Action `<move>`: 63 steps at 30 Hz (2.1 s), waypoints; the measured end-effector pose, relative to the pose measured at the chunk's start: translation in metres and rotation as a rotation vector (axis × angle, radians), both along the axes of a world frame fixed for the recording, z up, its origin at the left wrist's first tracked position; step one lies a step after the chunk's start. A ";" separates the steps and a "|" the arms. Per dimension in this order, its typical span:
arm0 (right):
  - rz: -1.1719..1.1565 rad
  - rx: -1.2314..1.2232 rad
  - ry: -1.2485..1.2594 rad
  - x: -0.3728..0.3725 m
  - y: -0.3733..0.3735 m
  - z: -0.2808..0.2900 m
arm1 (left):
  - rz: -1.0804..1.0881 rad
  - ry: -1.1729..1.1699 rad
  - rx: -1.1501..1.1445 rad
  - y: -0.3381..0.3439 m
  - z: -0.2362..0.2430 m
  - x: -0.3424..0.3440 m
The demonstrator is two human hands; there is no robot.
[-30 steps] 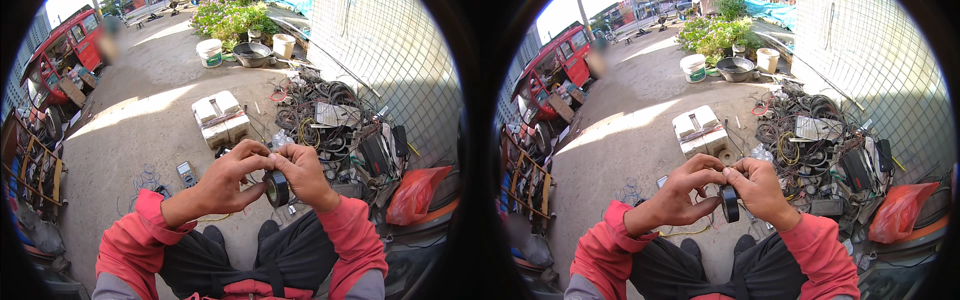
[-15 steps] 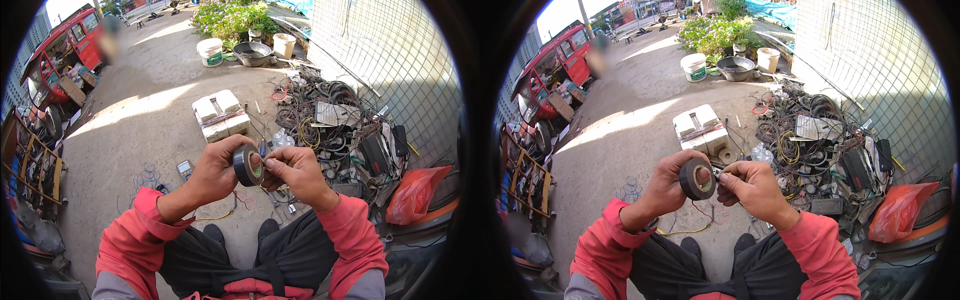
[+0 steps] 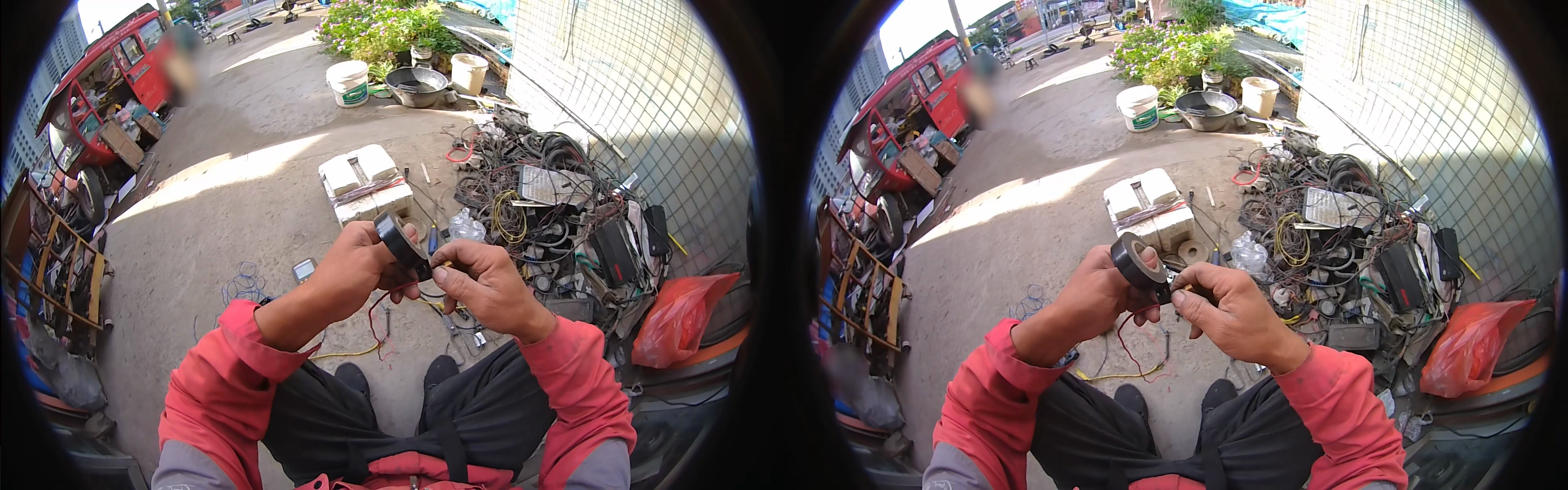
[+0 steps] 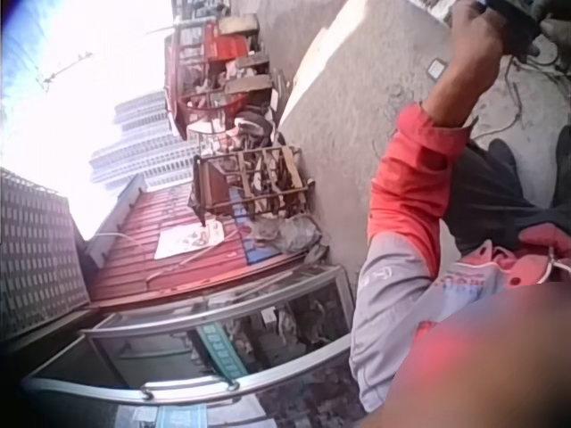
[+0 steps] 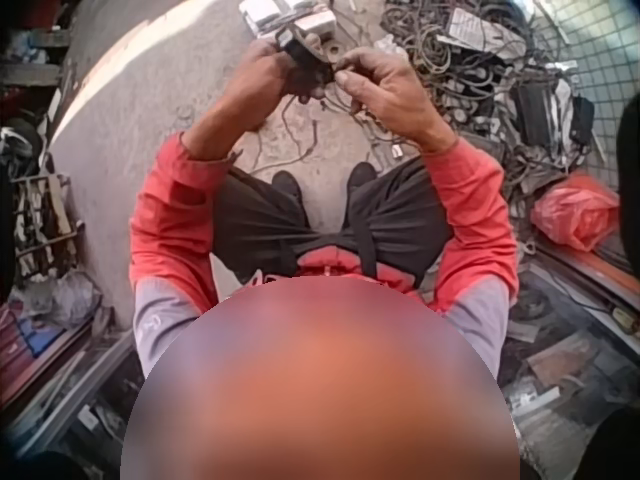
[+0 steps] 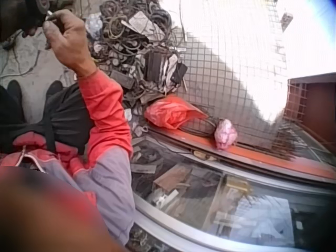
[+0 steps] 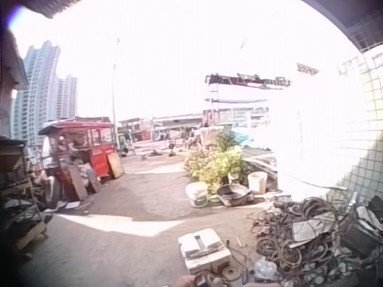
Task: The person sits on the ground and uses pliers to strip the insulation from a wire. They then twist the exposed strands and wrap the connection with black electrical tape.
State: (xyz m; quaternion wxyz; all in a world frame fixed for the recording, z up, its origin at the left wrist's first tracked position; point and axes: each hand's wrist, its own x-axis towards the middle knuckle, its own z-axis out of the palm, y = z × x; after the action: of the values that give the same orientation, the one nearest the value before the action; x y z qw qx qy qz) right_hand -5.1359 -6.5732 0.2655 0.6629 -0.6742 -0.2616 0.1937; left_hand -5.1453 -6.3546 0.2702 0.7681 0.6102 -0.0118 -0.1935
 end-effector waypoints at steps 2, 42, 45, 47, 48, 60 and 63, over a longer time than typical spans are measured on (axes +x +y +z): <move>-0.002 0.011 -0.023 -0.001 0.001 0.002 | 0.000 0.022 -0.015 -0.001 0.001 0.000; -0.176 -0.067 0.248 0.007 -0.004 -0.008 | 0.188 -1.014 0.665 -0.017 -0.018 -0.009; -0.156 -0.072 0.223 0.008 -0.003 -0.012 | 0.185 -1.102 0.741 -0.018 -0.020 -0.009; -0.148 -0.104 0.206 0.008 -0.004 -0.012 | 0.193 -1.143 0.752 -0.019 -0.021 -0.008; -0.128 -0.112 0.162 0.009 -0.005 -0.012 | 0.194 -1.142 0.769 -0.019 -0.020 -0.009; -0.084 -0.152 -0.008 0.011 -0.007 -0.009 | 0.008 -0.505 0.512 -0.009 -0.029 -0.005; -0.097 -0.186 -0.100 0.013 -0.010 -0.012 | -0.024 -0.486 0.542 -0.011 -0.021 -0.005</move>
State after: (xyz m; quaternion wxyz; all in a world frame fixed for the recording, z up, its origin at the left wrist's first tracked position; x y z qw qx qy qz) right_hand -5.1229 -6.5828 0.2537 0.5923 -0.7534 -0.2423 0.1509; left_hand -5.1501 -6.3652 0.2487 0.5511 0.8196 -0.1495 -0.0478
